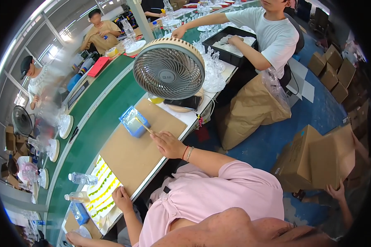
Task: Applying adhesive to small crystal-like decorative components and mounting them onto a circular light fixture base.
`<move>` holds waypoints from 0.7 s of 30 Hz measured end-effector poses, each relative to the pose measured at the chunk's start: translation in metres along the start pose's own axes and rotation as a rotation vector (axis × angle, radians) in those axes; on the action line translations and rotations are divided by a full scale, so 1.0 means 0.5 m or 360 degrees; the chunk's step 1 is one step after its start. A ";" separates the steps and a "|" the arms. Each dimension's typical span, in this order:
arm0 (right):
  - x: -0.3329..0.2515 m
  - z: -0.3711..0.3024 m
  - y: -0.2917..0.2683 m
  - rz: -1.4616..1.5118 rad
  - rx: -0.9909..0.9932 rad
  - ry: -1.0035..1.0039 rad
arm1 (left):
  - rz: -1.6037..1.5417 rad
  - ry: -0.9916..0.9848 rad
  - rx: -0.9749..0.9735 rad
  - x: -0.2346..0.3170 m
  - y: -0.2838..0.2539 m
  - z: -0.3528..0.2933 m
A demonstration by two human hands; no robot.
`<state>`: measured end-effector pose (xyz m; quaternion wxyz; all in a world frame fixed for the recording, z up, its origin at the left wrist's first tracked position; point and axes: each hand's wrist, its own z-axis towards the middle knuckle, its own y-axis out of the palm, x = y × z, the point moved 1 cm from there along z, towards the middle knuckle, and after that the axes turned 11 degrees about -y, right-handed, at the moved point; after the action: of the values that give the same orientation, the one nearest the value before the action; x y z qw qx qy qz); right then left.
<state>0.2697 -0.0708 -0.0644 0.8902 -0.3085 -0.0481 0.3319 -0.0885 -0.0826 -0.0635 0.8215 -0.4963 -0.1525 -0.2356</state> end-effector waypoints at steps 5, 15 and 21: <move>0.005 -0.001 -0.005 0.0075 -0.0020 0.0009 | 0.0019 -0.0046 -0.0021 0.014 0.004 0.003; 0.024 -0.010 -0.007 0.0350 0.0080 -0.0070 | 0.0139 -0.0062 -0.0083 -0.002 0.003 0.009; 0.044 0.010 -0.020 0.0680 0.0099 0.0180 | 0.0196 -0.0097 -0.0063 0.009 0.004 0.018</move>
<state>0.2911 -0.0603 -0.0569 0.8099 -0.3021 0.0787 0.4966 -0.0839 -0.0750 -0.0588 0.8195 -0.5278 -0.1420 -0.1723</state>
